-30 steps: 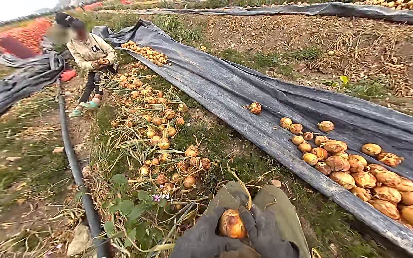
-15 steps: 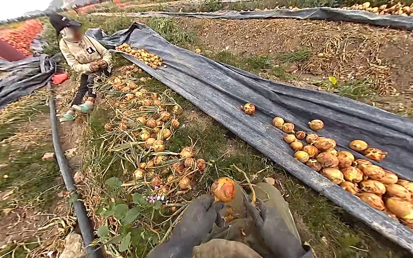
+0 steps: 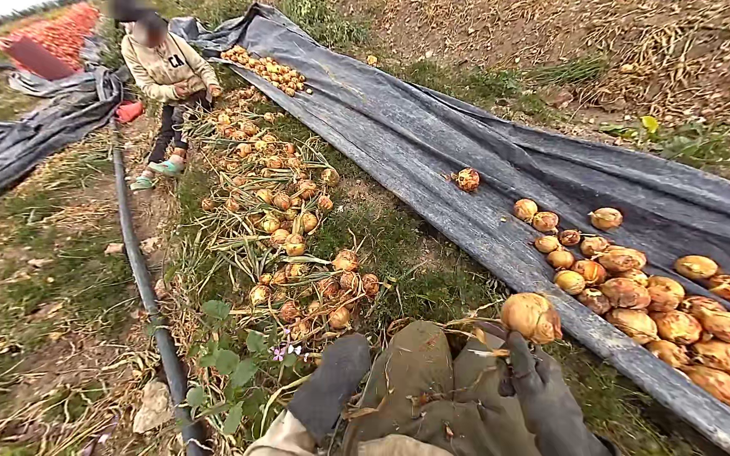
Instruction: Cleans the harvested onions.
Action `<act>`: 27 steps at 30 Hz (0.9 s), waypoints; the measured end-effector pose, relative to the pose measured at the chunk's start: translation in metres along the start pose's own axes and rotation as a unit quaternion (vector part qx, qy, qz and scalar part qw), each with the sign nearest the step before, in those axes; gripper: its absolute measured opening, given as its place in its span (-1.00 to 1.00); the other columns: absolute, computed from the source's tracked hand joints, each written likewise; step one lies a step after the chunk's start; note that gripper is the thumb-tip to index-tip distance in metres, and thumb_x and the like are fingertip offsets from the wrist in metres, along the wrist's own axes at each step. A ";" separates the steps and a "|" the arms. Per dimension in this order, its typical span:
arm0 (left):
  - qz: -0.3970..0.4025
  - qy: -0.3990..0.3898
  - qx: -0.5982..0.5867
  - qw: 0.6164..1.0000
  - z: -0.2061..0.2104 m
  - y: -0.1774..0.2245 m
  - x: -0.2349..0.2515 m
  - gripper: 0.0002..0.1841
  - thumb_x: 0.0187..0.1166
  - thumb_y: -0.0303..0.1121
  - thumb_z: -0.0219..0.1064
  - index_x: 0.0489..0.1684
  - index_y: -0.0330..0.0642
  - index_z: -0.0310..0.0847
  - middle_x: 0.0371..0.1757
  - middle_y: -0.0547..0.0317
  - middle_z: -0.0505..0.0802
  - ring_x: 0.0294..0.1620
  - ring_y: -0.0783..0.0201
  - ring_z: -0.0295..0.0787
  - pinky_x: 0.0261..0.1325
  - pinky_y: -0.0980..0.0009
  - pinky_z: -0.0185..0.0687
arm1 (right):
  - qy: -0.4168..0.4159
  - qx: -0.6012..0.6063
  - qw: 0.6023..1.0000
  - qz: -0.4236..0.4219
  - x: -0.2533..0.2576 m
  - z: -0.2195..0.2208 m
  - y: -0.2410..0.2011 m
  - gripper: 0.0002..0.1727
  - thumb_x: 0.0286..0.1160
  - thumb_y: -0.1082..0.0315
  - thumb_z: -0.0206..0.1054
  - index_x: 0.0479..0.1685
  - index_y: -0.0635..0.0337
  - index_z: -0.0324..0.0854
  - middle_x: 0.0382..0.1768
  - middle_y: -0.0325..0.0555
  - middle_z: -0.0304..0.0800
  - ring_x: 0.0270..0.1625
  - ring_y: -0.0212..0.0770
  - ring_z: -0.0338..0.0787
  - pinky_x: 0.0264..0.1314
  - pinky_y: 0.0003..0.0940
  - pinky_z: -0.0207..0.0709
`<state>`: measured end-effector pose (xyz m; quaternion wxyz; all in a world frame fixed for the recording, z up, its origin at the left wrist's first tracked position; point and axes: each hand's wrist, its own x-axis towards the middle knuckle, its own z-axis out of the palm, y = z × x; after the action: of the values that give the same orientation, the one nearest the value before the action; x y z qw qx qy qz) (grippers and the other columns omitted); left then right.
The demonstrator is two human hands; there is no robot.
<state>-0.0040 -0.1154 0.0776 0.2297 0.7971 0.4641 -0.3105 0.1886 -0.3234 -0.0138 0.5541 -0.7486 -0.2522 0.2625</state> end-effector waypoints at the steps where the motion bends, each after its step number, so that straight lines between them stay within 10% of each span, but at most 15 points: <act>1: -0.027 -0.011 -0.028 0.999 0.002 -0.007 0.031 -0.53 0.81 -0.33 0.00 0.60 -0.43 0.40 0.54 -0.44 0.60 0.56 -0.35 0.55 0.52 -0.30 0.44 | 0.030 -0.014 0.999 -0.009 0.024 -0.015 -0.007 -0.30 0.76 -0.32 -0.16 -0.17 0.10 0.64 -0.61 -0.21 0.59 -0.70 -0.22 0.58 -0.65 -0.23 0.60; 7: -0.176 0.172 -0.117 0.962 0.069 -0.075 0.226 -0.20 0.31 0.22 0.48 0.40 -0.26 0.59 0.38 -0.23 0.73 0.42 -0.20 0.68 0.35 -0.23 0.65 | 0.057 0.357 0.912 0.196 0.091 -0.039 -0.013 -0.16 0.69 -0.44 -0.43 -0.19 -0.01 0.63 -0.75 -0.24 0.45 -0.80 -0.29 0.45 -0.79 -0.34 0.46; 12: -0.156 0.133 -0.082 0.975 0.067 -0.086 0.247 -0.18 0.37 0.27 0.42 0.50 -0.19 0.53 0.37 -0.17 0.78 0.37 -0.15 0.75 0.32 -0.21 0.67 | -0.059 0.168 0.926 0.334 0.008 0.016 0.048 -0.38 0.79 -0.27 -0.08 -0.24 0.12 0.53 -0.72 -0.25 0.41 -0.78 -0.29 0.41 -0.77 -0.34 0.40; 16: 0.059 0.141 -0.160 0.975 0.073 -0.098 0.194 -0.10 0.32 0.03 0.58 0.77 0.19 0.25 0.65 -0.02 0.56 0.58 0.01 0.59 0.57 -0.08 0.56 | -0.125 -0.103 0.974 0.156 -0.027 0.034 0.040 -0.37 0.77 -0.21 -0.01 0.31 0.12 0.67 -0.27 -0.06 0.80 -0.27 -0.14 0.79 -0.10 -0.03 0.71; 19: 0.209 0.217 -0.279 0.912 0.066 -0.082 0.119 -0.12 0.18 -0.19 0.70 0.67 0.15 0.40 0.61 0.07 0.56 0.61 0.18 0.52 0.62 0.16 0.54 | -0.153 -0.186 0.970 0.040 -0.014 0.049 0.027 -0.33 0.78 -0.24 -0.11 0.60 -0.07 0.54 0.27 -0.04 0.82 0.34 -0.11 0.78 0.48 0.04 0.57; 23: 0.353 0.240 -0.394 0.814 0.053 -0.047 0.032 -0.05 0.11 -0.31 0.78 0.64 0.00 0.35 0.52 0.21 0.67 0.51 0.27 0.64 0.56 0.22 0.69 | -0.211 -0.078 0.974 0.022 -0.009 0.074 -0.012 -0.30 0.62 -0.31 0.16 0.64 -0.17 0.46 0.27 -0.16 0.79 0.19 -0.25 0.80 0.29 -0.09 0.69; 27: 0.407 0.244 -0.262 0.841 0.052 -0.033 -0.007 -0.17 0.21 -0.16 0.75 0.63 0.17 0.51 0.56 0.23 0.67 0.59 0.25 0.57 0.62 0.17 0.60 | -0.167 0.146 0.975 -0.025 -0.036 0.095 -0.037 -0.35 0.75 -0.25 0.01 0.45 0.08 0.53 -0.31 -0.16 0.79 -0.50 -0.26 0.73 -0.45 -0.25 0.73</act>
<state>-0.0501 -0.1384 0.0437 0.4152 0.8742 0.2035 0.1483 0.0951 -0.2714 0.0020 0.6140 -0.5984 -0.3188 0.4041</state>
